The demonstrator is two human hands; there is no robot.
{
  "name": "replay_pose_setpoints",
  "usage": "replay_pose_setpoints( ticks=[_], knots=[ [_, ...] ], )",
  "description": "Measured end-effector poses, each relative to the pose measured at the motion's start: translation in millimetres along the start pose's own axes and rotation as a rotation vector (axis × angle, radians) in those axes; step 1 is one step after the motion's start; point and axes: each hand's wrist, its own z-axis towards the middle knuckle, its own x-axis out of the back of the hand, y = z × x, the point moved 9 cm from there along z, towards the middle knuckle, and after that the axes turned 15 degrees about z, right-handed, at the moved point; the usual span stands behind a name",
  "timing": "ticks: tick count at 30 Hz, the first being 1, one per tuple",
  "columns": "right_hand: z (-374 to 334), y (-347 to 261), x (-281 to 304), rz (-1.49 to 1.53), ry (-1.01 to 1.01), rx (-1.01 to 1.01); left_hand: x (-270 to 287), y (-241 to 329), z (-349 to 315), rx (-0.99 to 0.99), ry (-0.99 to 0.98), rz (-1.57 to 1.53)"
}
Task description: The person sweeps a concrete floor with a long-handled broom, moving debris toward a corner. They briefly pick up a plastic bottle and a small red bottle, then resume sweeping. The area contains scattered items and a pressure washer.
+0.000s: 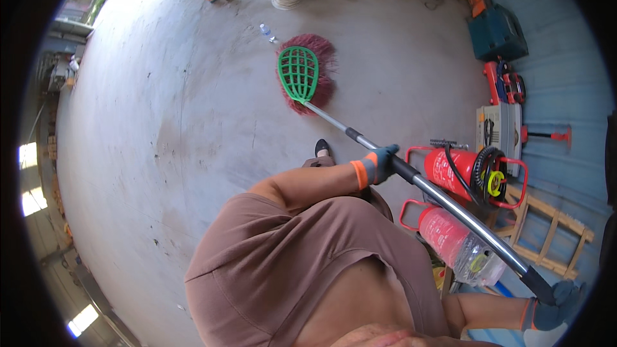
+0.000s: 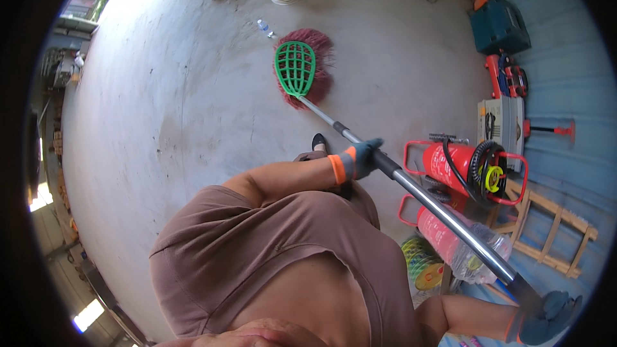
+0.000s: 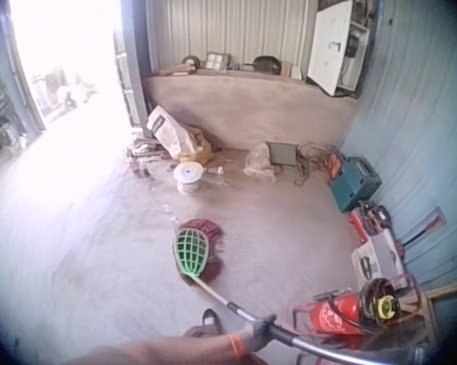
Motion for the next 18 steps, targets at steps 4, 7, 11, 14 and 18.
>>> replay_pose_setpoints(
  ticks=[4,7,11,14,18],
  knots=[
    [-2.0,0.4,-86.1,0.577,0.036,-0.513,83.7,67.0,-17.9,-0.056,0.099,-0.075],
    [-20.1,4.7,-146.7,0.946,0.056,-0.931,136.0,98.4,-12.2,-0.083,0.124,-0.180],
    [-16.6,-49.3,-238.9,1.019,0.154,-1.020,187.9,153.7,-7.8,0.004,0.150,-0.220],
    [5.0,-155.2,-328.0,1.285,0.272,-1.127,294.0,238.2,32.7,-0.090,0.122,-0.423],
    [34.3,-302.9,-415.7,2.084,-0.088,-0.875,416.1,341.7,-3.7,-0.466,0.379,-0.578]
  ],
)
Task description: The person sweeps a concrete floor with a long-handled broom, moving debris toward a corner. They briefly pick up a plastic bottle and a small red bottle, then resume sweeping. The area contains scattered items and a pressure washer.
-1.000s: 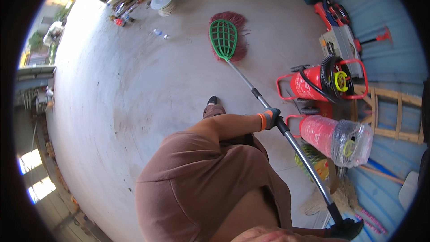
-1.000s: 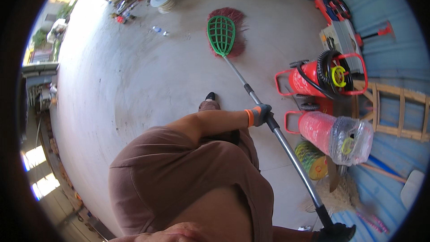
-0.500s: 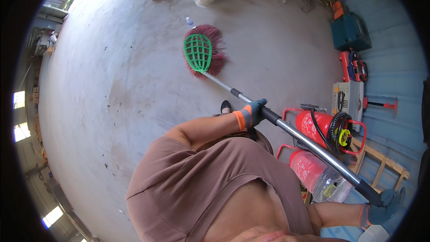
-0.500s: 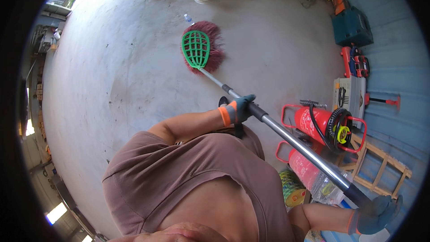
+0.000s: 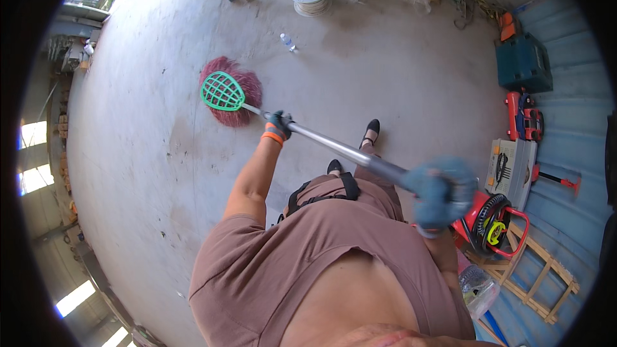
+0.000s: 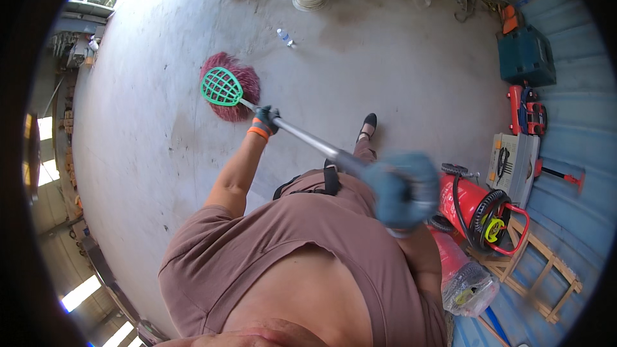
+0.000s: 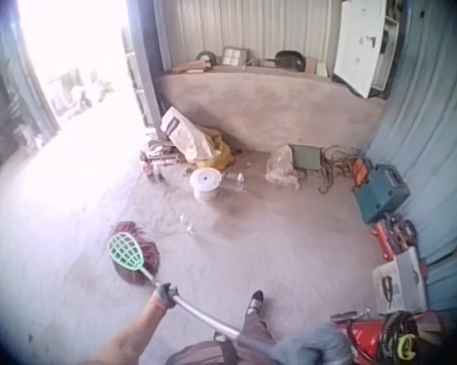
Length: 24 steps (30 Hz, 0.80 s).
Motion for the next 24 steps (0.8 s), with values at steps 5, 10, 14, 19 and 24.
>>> replay_pose_setpoints(
  ticks=[5,10,14,19,24],
  knots=[
    [89.6,65.3,-47.5,-0.124,-0.612,0.051,-76.2,37.5,-21.9,0.022,-0.017,-0.138],
    [176.4,128.4,-69.7,0.083,-0.708,-0.023,-216.5,49.6,-90.6,-0.188,-0.384,-0.061],
    [222.9,135.3,-132.5,0.328,-0.832,0.083,-233.6,93.5,-168.7,-0.520,-0.121,-0.092],
    [279.5,141.6,-211.7,0.505,-0.966,0.097,-208.5,183.3,-179.8,-1.013,0.314,-0.051],
    [330.6,147.4,-282.5,0.544,-1.123,0.080,-219.2,280.2,-202.1,-1.495,0.716,0.079]
  ],
)
